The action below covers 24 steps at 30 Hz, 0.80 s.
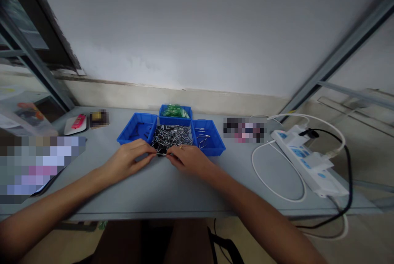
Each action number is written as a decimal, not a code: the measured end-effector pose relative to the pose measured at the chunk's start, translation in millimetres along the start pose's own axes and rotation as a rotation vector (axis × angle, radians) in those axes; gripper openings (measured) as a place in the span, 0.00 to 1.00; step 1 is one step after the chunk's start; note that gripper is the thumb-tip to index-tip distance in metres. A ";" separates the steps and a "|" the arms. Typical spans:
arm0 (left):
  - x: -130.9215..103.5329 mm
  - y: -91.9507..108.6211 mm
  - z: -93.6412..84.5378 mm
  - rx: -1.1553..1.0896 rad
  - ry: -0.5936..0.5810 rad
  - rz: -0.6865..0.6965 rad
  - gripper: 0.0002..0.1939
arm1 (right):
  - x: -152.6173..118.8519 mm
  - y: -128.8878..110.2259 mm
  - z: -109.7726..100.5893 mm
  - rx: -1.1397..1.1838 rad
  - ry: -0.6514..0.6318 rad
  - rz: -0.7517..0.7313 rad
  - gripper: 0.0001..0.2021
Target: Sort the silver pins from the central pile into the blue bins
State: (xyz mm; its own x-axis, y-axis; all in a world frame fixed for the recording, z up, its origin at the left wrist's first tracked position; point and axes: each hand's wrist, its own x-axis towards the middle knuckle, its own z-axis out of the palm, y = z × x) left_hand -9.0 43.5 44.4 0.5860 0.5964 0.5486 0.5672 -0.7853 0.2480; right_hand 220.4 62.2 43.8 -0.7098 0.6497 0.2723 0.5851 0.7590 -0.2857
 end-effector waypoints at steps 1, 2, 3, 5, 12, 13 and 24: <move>0.0 0.1 -0.1 -0.003 0.006 0.004 0.07 | 0.2 -0.3 -0.2 -0.001 -0.009 -0.001 0.10; 0.0 0.2 -0.2 -0.005 0.010 0.008 0.07 | 0.2 -0.7 -0.4 -0.002 -0.017 -0.004 0.10; 0.0 0.5 -0.5 -0.007 0.014 0.012 0.07 | 0.3 -1.1 -0.5 -0.005 -0.025 -0.007 0.10; 0.2 1.3 -1.2 -0.009 0.014 0.018 0.07 | 0.2 -1.8 -0.5 -0.010 -0.035 -0.011 0.10; 1.4 2.1 -1.8 -0.008 0.019 0.033 0.08 | -0.1 -3.5 -1.9 -0.008 -0.051 0.001 0.10; 1.5 1.8 -1.5 -0.009 0.023 0.034 0.08 | -0.1 -3.6 -2.0 -0.007 -0.050 0.003 0.10; 2.3 11.6 -3.7 -0.148 0.069 0.067 0.07 | 0.4 -6.3 1.1 -0.022 -0.048 -0.034 0.11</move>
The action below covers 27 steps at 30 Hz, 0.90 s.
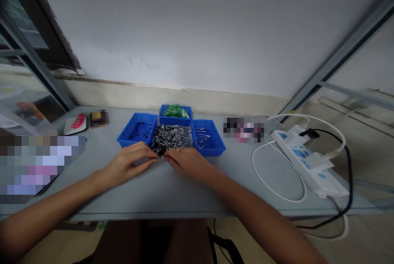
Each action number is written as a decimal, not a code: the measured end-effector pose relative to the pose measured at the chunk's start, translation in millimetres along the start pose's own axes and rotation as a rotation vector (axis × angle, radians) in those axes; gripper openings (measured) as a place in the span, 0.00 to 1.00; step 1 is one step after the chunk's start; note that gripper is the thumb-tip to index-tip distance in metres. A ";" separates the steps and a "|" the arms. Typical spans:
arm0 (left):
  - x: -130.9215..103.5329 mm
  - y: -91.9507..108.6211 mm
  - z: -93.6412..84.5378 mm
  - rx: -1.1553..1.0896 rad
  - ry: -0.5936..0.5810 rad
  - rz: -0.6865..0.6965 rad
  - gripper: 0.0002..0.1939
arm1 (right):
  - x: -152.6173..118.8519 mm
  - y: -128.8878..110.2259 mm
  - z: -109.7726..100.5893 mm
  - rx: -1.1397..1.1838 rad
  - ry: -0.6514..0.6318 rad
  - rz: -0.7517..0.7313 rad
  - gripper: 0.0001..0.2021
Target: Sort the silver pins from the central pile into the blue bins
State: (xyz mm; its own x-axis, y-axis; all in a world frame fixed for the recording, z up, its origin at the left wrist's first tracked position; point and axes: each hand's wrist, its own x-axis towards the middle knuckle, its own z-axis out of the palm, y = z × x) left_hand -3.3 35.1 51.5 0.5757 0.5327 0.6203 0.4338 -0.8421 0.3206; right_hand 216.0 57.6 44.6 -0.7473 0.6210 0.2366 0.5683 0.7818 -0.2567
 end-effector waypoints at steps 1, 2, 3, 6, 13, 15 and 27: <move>0.0 0.7 0.3 -0.015 0.008 -0.009 0.07 | 0.0 0.0 0.1 0.010 0.009 -0.002 0.11; -0.1 0.9 0.8 -0.028 0.014 -0.017 0.08 | -0.1 -0.1 0.3 0.021 0.016 -0.004 0.11; -0.4 0.6 1.6 -0.040 0.014 -0.022 0.08 | 0.0 -0.1 0.6 0.033 0.023 -0.005 0.11; -1.9 -2.0 4.7 -0.071 -0.016 -0.008 0.09 | 0.2 -1.1 2.0 0.066 0.017 -0.028 0.11; -3.2 -3.8 6.8 -0.100 -0.064 -0.003 0.08 | -0.4 -5.4 4.8 0.120 -0.011 -0.035 0.10; -3.4 -3.1 6.1 -0.119 -0.075 -0.023 0.07 | -1.0 -4.7 5.6 0.134 -0.004 -0.042 0.11; -3.5 -7.4 8.5 -0.015 -0.147 -0.124 0.07 | -2.2 -1.1 3.7 0.126 0.179 -0.043 0.11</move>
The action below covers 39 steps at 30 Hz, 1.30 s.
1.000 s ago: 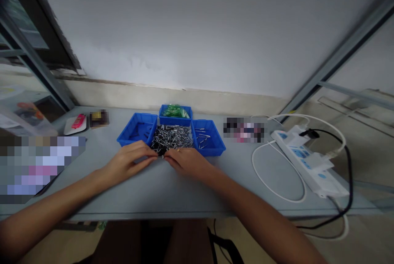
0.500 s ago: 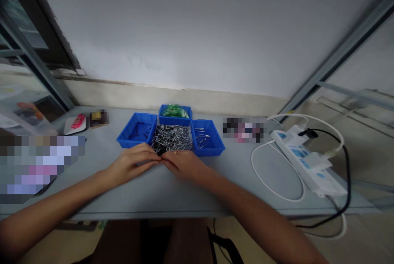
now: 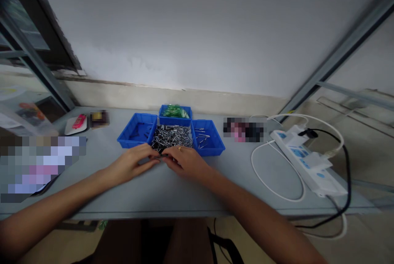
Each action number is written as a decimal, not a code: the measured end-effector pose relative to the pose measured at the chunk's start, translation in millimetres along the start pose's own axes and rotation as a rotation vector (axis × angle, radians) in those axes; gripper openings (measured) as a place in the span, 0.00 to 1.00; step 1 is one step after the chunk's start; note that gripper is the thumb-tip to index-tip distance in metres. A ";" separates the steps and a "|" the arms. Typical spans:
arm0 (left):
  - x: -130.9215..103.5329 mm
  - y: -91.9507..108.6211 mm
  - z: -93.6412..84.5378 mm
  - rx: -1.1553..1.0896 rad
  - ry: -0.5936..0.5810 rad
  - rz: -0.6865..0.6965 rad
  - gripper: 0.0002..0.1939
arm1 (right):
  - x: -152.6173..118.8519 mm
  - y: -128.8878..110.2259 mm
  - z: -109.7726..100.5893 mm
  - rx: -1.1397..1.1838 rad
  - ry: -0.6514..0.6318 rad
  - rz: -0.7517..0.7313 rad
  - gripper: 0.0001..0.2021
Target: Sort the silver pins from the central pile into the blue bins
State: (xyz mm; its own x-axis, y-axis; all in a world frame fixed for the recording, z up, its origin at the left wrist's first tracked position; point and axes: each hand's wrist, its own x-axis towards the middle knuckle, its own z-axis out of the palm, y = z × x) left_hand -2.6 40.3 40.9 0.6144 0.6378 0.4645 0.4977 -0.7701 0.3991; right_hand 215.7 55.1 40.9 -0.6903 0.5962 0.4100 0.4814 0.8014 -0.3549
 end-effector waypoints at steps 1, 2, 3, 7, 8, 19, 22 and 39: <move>0.1 -0.1 0.7 0.002 -0.023 0.014 0.08 | -0.1 0.1 1.0 -0.002 -0.011 -0.005 0.11; 0.1 -0.3 1.3 0.001 -0.042 0.026 0.08 | -0.3 0.1 2.2 -0.003 -0.023 -0.012 0.11; 0.1 -0.6 1.9 0.000 -0.056 0.035 0.08 | -0.5 0.2 3.5 -0.005 -0.034 -0.019 0.11; 0.0 -1.9 2.7 0.007 -0.080 0.058 0.09 | -0.6 0.1 7.6 -0.019 -0.061 -0.033 0.11; 0.0 -2.0 2.4 0.013 -0.081 0.056 0.09 | -0.5 0.2 7.8 -0.025 -0.065 -0.033 0.11; 0.9 0.1 -2.6 0.120 0.013 -0.014 0.11 | 1.1 7.8 -6.7 -0.103 0.025 0.012 0.11; 0.6 -1.0 -3.6 0.130 0.034 -0.002 0.11 | 1.6 8.2 -6.9 -0.111 0.005 0.013 0.11; 0.4 -2.1 -6.2 0.165 0.087 0.012 0.10 | 3.0 5.1 -3.8 -0.153 -0.170 0.052 0.10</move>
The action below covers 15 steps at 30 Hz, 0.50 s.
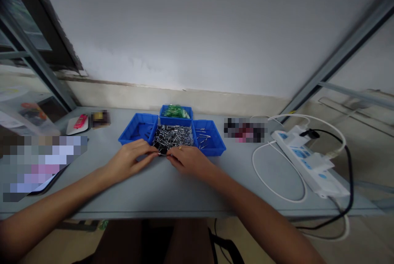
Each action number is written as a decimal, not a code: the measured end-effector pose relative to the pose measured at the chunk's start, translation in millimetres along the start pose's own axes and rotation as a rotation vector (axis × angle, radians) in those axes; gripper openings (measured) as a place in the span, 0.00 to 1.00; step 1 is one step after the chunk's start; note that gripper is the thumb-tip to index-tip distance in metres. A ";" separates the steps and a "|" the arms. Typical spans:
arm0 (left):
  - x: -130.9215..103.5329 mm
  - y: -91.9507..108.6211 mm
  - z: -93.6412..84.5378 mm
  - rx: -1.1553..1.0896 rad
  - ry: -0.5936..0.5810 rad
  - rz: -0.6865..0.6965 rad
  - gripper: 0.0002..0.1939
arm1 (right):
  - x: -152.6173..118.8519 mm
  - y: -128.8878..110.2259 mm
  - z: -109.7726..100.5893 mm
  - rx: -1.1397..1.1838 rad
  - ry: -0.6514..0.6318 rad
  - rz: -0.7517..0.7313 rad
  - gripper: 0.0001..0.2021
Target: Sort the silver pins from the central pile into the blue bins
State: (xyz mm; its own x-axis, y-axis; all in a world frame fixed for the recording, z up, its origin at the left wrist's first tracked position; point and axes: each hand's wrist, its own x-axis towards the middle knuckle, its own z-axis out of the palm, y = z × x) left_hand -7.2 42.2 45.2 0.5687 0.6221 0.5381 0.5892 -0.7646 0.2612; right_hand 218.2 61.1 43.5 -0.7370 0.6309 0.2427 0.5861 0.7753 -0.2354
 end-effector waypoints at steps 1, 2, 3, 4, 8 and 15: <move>0.2 0.2 -0.3 -0.003 0.005 -0.002 0.10 | 0.0 0.6 0.2 -0.002 0.003 0.002 0.10; 0.4 0.5 -0.6 -0.006 0.009 -0.002 0.10 | 0.1 1.2 0.4 -0.005 0.005 0.004 0.10; 0.5 0.8 -0.8 -0.009 0.013 -0.001 0.09 | 0.0 1.6 0.4 -0.009 0.010 0.007 0.10; 0.6 1.2 -1.1 -0.012 0.016 -0.002 0.09 | -0.1 1.7 0.2 -0.013 0.018 0.010 0.10; 0.5 2.6 -1.1 -0.017 0.029 -0.003 0.08 | -1.1 0.2 -2.2 -0.020 0.062 0.029 0.10; -0.1 -3.8 1.2 -0.029 0.018 0.006 0.08 | 1.6 8.0 2.2 0.004 0.128 0.003 0.09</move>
State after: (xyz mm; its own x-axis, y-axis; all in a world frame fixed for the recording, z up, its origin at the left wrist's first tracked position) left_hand -8.8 45.3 43.2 0.5620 0.6143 0.5539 0.5684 -0.7733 0.2809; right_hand 220.9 68.3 39.9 -0.6861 0.6320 0.3603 0.5867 0.7735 -0.2397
